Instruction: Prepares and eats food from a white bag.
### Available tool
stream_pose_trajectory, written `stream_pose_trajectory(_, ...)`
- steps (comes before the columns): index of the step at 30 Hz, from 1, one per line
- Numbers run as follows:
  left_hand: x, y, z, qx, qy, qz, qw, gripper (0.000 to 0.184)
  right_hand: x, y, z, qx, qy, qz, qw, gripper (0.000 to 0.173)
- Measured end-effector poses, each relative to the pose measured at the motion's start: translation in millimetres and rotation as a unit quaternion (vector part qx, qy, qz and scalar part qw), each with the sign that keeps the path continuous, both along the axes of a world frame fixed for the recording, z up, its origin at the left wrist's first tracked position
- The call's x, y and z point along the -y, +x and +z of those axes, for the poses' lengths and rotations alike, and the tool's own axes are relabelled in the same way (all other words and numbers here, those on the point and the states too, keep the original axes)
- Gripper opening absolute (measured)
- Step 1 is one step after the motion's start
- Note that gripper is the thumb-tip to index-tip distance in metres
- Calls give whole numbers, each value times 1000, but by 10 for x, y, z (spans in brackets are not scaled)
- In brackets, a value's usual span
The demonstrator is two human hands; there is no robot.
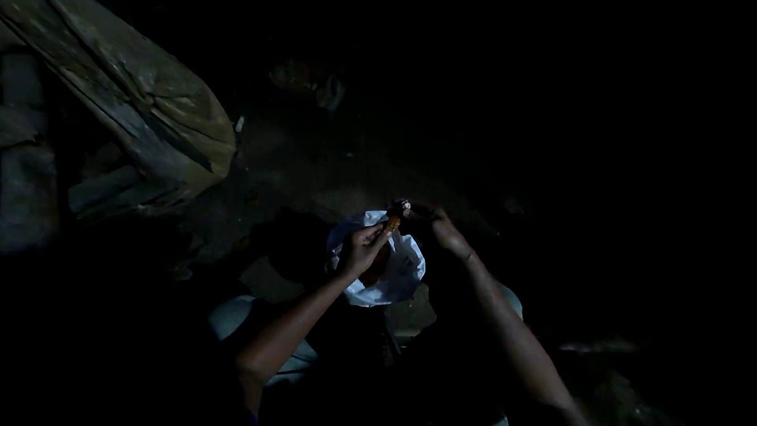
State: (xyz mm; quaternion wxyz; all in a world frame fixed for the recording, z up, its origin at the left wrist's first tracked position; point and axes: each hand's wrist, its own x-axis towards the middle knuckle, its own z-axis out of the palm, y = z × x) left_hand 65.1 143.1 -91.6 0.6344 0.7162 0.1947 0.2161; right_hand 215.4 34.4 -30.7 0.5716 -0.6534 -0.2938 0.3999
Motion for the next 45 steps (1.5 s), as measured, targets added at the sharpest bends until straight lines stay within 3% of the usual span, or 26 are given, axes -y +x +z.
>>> stream_pose_trajectory(9,-59,30,-16,20,-14,19,1000,24,-55,-88,41,33,-29,18,999,29)
stream_pose_trajectory(17,-96,41,1,-22,-110,25,993,20,7,-69,76,45,-35,22,998,27)
stream_pose_trajectory(22,-140,27,-82,-87,-35,11,996,21,33,23,77,1,-34,-76,997,26)
stream_pose_trajectory(24,-129,17,-27,-99,-16,4,995,29,27,37,67,-14,-32,-98,995,24)
stream_pose_trajectory(28,-106,-16,74,-34,-38,-29,998,40,20,-12,98,-29,-12,-124,992,18)
stream_pose_trajectory(32,-84,-11,71,-2,-44,-55,998,41,-9,-61,100,-41,-1,-106,994,15)
stream_pose_trajectory(45,-70,21,-16,4,35,7,999,28,-78,-123,-47,5,25,-32,999,15)
